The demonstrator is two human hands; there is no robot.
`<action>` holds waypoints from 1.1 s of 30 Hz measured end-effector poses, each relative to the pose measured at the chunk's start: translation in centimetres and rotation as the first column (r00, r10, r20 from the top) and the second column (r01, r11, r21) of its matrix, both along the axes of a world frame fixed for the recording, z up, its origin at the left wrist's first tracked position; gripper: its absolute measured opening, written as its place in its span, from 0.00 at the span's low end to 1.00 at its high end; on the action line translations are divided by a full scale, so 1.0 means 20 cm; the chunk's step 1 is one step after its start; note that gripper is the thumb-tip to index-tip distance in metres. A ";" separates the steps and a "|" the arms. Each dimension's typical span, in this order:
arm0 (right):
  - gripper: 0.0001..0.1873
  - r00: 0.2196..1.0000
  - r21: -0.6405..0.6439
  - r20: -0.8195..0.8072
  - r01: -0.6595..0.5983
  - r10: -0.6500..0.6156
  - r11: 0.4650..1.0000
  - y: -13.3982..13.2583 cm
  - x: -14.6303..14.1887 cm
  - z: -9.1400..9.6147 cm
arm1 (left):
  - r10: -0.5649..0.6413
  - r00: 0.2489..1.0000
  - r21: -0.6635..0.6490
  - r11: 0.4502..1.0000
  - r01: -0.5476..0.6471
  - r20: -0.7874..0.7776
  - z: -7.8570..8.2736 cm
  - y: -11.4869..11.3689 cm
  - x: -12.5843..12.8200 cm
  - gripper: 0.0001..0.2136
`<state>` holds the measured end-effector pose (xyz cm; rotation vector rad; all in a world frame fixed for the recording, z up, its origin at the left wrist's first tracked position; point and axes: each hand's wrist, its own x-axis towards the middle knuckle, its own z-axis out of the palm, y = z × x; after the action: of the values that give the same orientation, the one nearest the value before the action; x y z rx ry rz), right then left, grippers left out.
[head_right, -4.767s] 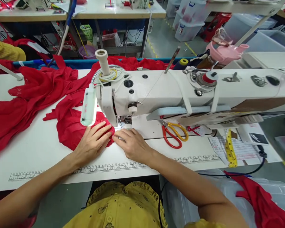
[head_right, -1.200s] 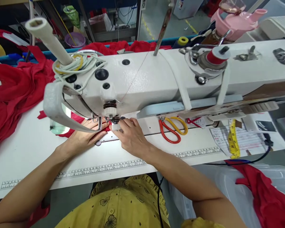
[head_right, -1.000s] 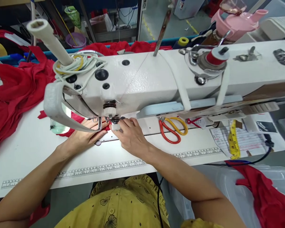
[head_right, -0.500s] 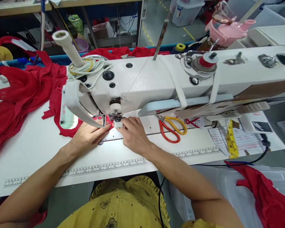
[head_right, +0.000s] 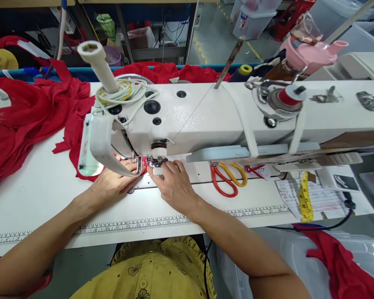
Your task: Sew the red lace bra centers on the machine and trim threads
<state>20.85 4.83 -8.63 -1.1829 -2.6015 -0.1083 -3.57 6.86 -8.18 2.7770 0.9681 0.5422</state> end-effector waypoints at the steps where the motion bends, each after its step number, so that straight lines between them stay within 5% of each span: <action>1: 0.33 1.000 0.007 0.001 0.000 0.000 1.000 0.00 0.00 0.00 | 0.001 1.000 -0.010 1.000 -0.001 -0.011 0.00 0.00 0.00 0.20; 13: 0.29 0.998 -0.037 -0.055 0.024 -0.026 0.999 0.02 0.00 -0.02 | 0.001 1.000 -0.021 1.000 0.000 0.017 0.03 0.03 0.02 0.20; 17: 0.14 0.987 0.035 -0.154 0.046 -0.040 0.998 0.02 0.01 -0.01 | 0.018 1.000 0.039 0.999 -0.019 0.008 0.02 0.03 0.03 0.17; 24: 0.16 0.955 0.167 -0.287 0.126 -0.074 0.978 0.03 -0.01 0.02 | 0.078 0.994 0.156 0.984 -0.089 0.079 0.02 0.02 0.03 0.09; 28: 0.18 0.978 0.209 -0.201 0.105 -0.063 0.972 0.04 -0.01 0.03 | 0.139 0.977 0.110 0.981 -0.158 0.161 0.00 0.03 0.03 0.06; 33: 0.11 0.999 0.085 0.001 0.049 -0.049 0.995 0.06 -0.05 0.04 | 0.153 0.962 0.039 0.985 -0.166 0.225 -0.01 0.04 0.02 0.06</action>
<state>19.81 5.99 -7.83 -1.2177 -2.5440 -0.2294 -3.24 7.68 -8.37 2.6272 1.1449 0.8956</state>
